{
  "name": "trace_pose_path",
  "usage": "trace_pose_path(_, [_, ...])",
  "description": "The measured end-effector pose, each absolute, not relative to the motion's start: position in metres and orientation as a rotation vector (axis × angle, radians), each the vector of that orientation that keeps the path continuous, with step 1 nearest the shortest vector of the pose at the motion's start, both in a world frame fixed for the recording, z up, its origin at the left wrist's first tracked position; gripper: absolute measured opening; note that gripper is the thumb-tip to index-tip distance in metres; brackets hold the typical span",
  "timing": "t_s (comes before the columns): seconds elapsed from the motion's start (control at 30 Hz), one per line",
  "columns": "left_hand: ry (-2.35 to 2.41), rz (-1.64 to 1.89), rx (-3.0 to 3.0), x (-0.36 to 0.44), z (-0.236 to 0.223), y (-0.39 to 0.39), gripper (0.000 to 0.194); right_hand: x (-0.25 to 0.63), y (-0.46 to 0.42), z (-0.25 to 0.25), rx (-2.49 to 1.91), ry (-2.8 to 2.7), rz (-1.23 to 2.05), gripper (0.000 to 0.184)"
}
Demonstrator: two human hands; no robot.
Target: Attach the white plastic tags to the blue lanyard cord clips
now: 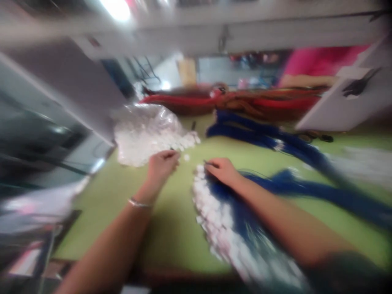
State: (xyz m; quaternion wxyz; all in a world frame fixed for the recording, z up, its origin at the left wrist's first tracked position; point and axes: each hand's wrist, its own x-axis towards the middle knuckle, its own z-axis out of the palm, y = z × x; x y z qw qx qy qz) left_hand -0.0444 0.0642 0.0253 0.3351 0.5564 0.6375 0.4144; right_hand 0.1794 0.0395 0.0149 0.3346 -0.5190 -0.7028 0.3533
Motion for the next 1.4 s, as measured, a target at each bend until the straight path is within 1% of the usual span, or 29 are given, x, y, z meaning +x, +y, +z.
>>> trace_pose_path(0.07, [1.432, 1.15, 1.292, -0.024, 0.021, 0.062, 0.031, 0.178, 0.039, 0.014, -1.368, -1.821, 0.903, 0.018])
trace_pose_path(0.13, [1.27, 1.182, 1.17, -0.004, 0.01, 0.06, 0.029, 0.177, 0.039, 0.012, -1.375, -1.813, 0.87, 0.012])
trace_pose_path(0.27, [1.217, 1.116, 1.132, 0.013, -0.012, 0.052, 0.024, 0.178, 0.039, 0.009, -1.33, -1.778, 0.815, 0.012])
trace_pose_path(0.37, [1.203, 1.053, 1.153, 0.01, -0.018, 0.046, 0.026, 0.179, 0.04, 0.011, -1.297, -1.667, 0.846, 0.009])
trace_pose_path(0.5, [1.132, 1.086, 1.047, 0.005, -0.014, 0.045, 0.028, 0.178, 0.039, 0.015, -1.253, -1.478, 1.066, 0.018])
trace_pose_path(0.6, [1.057, 1.158, 0.885, 0.003, -0.009, 0.048, 0.025, 0.178, 0.038, 0.016, -1.258, -1.437, 1.172, 0.018])
trace_pose_path(0.67, [1.015, 1.145, 0.832, 0.002, -0.007, 0.049, 0.025, 0.178, 0.038, 0.015, -1.275, -1.45, 1.162, 0.016])
trace_pose_path(0.8, [0.949, 1.063, 0.817, 0.004, -0.008, 0.047, 0.031, 0.177, 0.036, 0.013, -1.265, -1.474, 1.065, 0.016])
trace_pose_path(1.13, [0.785, 1.011, 0.765, 0.009, -0.001, 0.039, 0.021, 0.173, 0.029, 0.02, -1.289, -1.445, 0.94, 0.01])
trace_pose_path(1.3, [0.78, 1.05, 0.72, 0.008, -0.002, 0.041, 0.019, 0.174, 0.03, 0.02, -1.291, -1.462, 0.956, 0.019])
trace_pose_path(1.4, [0.801, 1.053, 0.72, 0.009, -0.003, 0.041, 0.02, 0.175, 0.031, 0.02, -1.287, -1.452, 1.018, 0.019])
